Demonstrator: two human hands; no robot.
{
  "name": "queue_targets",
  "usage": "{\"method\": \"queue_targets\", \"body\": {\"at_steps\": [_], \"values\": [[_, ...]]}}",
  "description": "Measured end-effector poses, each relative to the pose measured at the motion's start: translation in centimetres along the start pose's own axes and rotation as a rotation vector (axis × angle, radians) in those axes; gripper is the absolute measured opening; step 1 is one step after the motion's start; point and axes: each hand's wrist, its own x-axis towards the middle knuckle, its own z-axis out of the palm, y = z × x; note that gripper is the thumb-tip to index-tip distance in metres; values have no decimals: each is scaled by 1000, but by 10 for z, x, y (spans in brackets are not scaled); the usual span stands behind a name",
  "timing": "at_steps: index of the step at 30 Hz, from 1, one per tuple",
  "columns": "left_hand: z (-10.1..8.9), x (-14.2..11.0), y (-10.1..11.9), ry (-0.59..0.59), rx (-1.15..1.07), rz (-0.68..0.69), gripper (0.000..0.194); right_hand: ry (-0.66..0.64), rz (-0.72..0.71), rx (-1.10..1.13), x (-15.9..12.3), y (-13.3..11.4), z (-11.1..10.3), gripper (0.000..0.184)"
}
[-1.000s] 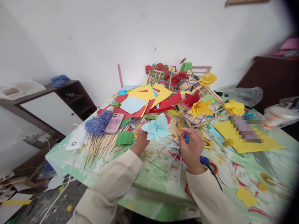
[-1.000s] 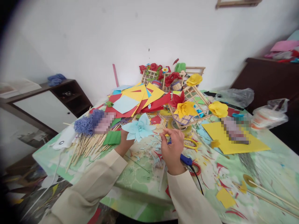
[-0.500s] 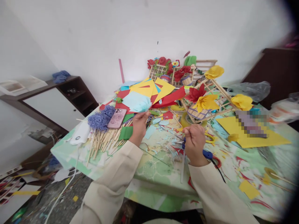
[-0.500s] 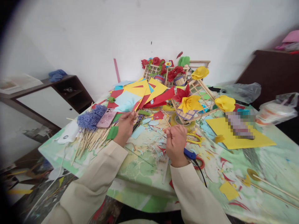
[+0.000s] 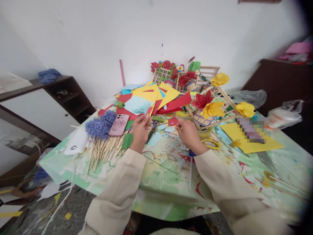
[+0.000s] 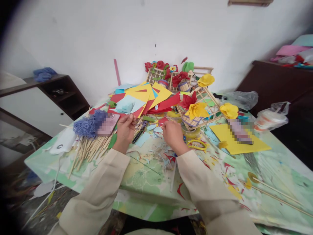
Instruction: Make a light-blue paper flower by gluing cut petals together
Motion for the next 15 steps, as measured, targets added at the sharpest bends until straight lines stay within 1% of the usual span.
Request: {"method": "queue_targets", "body": {"at_steps": [2, 4, 8, 12, 15], "values": [[1, -1, 0, -9, -23, -13, 21, -120, 11, -62, 15, -3, 9, 17], [2, -3, -2, -14, -37, -38, 23, -178, 22, -92, 26, -6, 20, 18], [6, -8, -7, -51, 43, -57, 22, -233, 24, -116, 37, -10, 34, 21], [7, -12, -10, -126, 199, -18, 14, -290, 15, -102, 39, -11, 37, 22], [6, -15, -10, -173, 297, 5, 13, -315, 18, -69, 41, -9, 40, 26]]}}
